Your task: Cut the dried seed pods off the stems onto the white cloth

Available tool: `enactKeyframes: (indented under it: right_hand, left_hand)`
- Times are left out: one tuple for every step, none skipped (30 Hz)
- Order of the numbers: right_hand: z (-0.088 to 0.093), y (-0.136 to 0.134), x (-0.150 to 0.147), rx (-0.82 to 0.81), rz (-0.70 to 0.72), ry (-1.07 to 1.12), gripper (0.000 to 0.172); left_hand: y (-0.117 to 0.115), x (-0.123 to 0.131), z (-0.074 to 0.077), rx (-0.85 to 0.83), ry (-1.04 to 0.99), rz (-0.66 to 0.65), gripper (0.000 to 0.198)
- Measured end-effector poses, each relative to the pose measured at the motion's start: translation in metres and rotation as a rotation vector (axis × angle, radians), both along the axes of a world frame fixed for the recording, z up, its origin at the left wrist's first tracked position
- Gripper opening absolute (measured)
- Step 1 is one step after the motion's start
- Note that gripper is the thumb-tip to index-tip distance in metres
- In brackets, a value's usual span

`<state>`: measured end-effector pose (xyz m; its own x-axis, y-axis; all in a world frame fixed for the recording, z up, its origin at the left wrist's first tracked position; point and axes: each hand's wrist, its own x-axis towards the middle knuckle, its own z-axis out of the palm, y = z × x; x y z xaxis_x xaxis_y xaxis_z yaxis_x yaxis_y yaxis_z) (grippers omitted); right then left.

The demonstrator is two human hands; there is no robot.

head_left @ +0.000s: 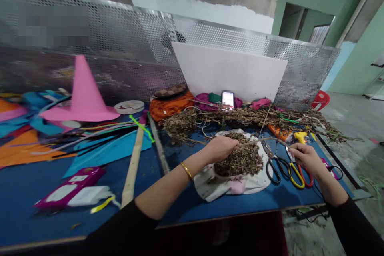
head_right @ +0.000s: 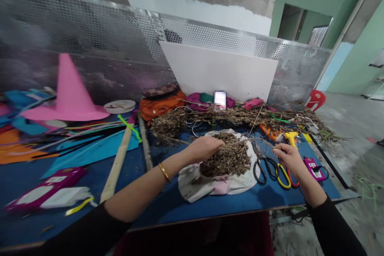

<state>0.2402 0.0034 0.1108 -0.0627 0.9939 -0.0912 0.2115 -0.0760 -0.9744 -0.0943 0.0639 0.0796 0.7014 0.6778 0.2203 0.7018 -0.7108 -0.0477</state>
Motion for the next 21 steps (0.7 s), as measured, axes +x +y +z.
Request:
enactKeyframes:
  right_hand:
    - [0.0,0.0,-0.001,0.002,-0.002,0.008,0.041]
    - [0.001,0.0,-0.002,0.007,-0.007,0.012,0.042]
    - [0.001,0.0,-0.003,0.01,-0.011,0.014,0.042]
    - [0.001,0.0,-0.004,0.013,-0.016,0.013,0.043]
    - [0.001,0.0,-0.005,0.016,-0.021,0.011,0.043]
    - [0.001,0.0,-0.005,0.021,-0.024,0.008,0.043]
    - [0.001,0.001,-0.006,0.028,-0.028,0.006,0.044]
    - [0.001,0.001,-0.006,0.036,-0.031,0.004,0.044]
    - [0.002,0.001,-0.006,0.043,-0.035,0.003,0.044]
    - [0.002,0.002,-0.006,0.046,-0.035,0.002,0.043]
    - [0.002,0.002,-0.006,0.05,-0.034,0.004,0.043]
    - [0.002,0.002,-0.007,0.051,-0.03,0.007,0.044]
    - [0.002,0.002,-0.007,0.052,-0.025,0.01,0.044]
    - [0.002,0.001,-0.009,0.056,-0.024,0.012,0.044]
    - [0.001,0.0,-0.01,0.068,-0.03,0.01,0.043]
    - [0.0,-0.003,-0.013,0.085,-0.039,0.002,0.042]
    - [-0.001,-0.006,-0.016,0.109,-0.053,-0.015,0.041]
    - [-0.003,-0.01,-0.02,0.14,-0.071,-0.042,0.038]
    - [-0.006,-0.015,-0.024,0.176,-0.09,-0.074,0.036]
    - [-0.008,-0.022,-0.03,0.209,-0.094,-0.112,0.033]
    - [-0.01,-0.029,-0.036,0.243,-0.084,-0.15,0.031]
  left_hand:
    - [-0.001,-0.001,0.0,-0.029,-0.016,0.01,0.021]
    - [-0.002,-0.001,0.001,-0.056,-0.028,0.017,0.021]
    - [-0.003,-0.001,0.003,-0.076,-0.032,0.026,0.021]
    - [-0.003,0.0,0.005,-0.088,-0.027,0.041,0.021]
    - [-0.003,0.0,0.007,-0.09,-0.018,0.064,0.022]
    - [-0.004,0.001,0.009,-0.088,-0.009,0.092,0.023]
    - [-0.004,0.001,0.011,-0.09,-0.005,0.119,0.024]
    - [-0.004,0.001,0.013,-0.099,-0.006,0.136,0.025]
    - [-0.004,0.001,0.015,-0.121,-0.012,0.141,0.025]
    - [-0.004,0.001,0.016,-0.153,-0.021,0.134,0.024]
    - [-0.004,0.001,0.018,-0.19,-0.034,0.124,0.023]
    - [-0.004,0.001,0.019,-0.219,-0.047,0.119,0.022]
    - [-0.003,0.0,0.019,-0.233,-0.063,0.122,0.021]
    - [-0.003,0.0,0.018,-0.23,-0.08,0.137,0.021]
    - [-0.002,0.0,0.017,-0.218,-0.099,0.158,0.021]
    - [-0.001,0.0,0.015,-0.201,-0.119,0.18,0.022]
    - [0.0,0.0,0.012,-0.183,-0.141,0.199,0.023]
    - [0.002,0.0,0.01,-0.169,-0.164,0.216,0.024]
    - [0.004,0.0,0.007,-0.157,-0.187,0.235,0.025]
    - [0.006,0.0,0.004,-0.148,-0.214,0.259,0.025]
    - [0.008,0.001,0.001,-0.143,-0.244,0.285,0.026]
